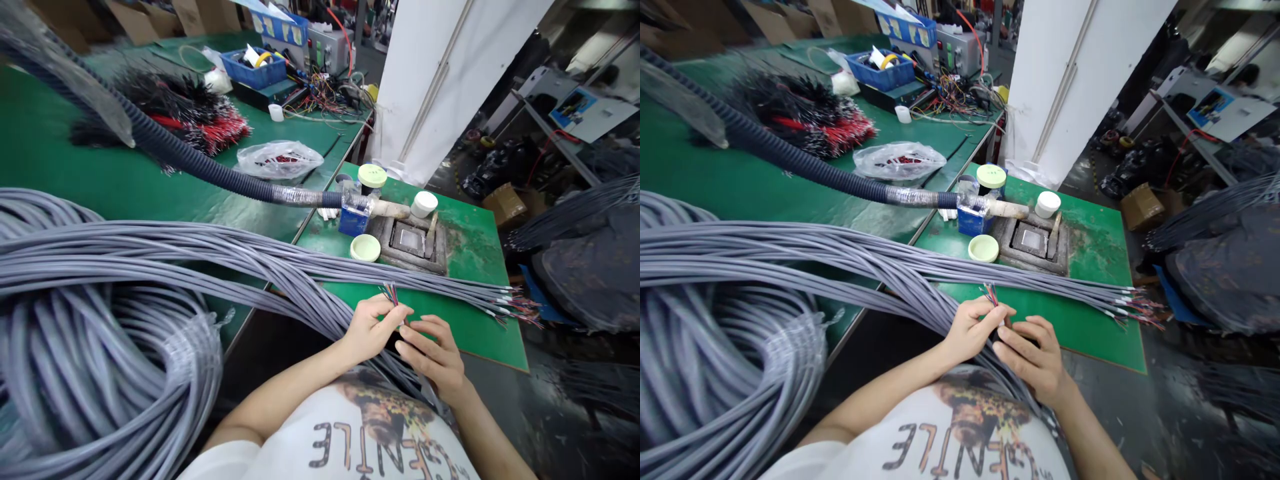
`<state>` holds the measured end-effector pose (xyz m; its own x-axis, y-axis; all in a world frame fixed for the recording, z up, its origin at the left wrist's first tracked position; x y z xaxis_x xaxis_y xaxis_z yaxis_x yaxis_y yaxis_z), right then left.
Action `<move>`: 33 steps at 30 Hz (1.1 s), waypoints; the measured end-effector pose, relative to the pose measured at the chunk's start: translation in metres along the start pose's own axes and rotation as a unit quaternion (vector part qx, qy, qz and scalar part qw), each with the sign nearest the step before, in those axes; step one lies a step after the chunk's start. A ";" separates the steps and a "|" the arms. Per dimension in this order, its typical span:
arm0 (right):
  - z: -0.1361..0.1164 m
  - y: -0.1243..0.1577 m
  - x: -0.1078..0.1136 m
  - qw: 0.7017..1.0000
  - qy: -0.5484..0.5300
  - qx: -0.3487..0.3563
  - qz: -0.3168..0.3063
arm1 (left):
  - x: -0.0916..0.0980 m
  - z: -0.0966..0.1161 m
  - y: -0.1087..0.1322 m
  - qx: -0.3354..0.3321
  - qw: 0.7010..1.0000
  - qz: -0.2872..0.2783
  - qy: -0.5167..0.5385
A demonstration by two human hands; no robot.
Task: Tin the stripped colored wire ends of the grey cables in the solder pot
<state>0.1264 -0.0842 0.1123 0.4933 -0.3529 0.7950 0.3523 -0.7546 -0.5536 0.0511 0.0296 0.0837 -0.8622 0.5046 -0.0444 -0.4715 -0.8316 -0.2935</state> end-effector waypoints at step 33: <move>0.070 -0.002 -0.015 0.862 -0.263 -0.415 -0.121 | -0.008 -0.044 -0.013 0.114 0.947 0.049 0.295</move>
<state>0.1738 -0.0390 0.0844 0.8550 0.0062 0.5187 -0.0875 -0.9839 0.1560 0.0721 0.0461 0.0459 -0.6816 0.4091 -0.6067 -0.4808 -0.8754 -0.0501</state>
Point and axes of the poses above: each hand's wrist, its own y-axis away from the middle knuckle, its own x-axis out of the back of the hand, z = x × y, the point moved 10 cm from there along -y, towards the middle knuckle, and after that the axes turned 6 degrees about -x, right-handed, at the moved point
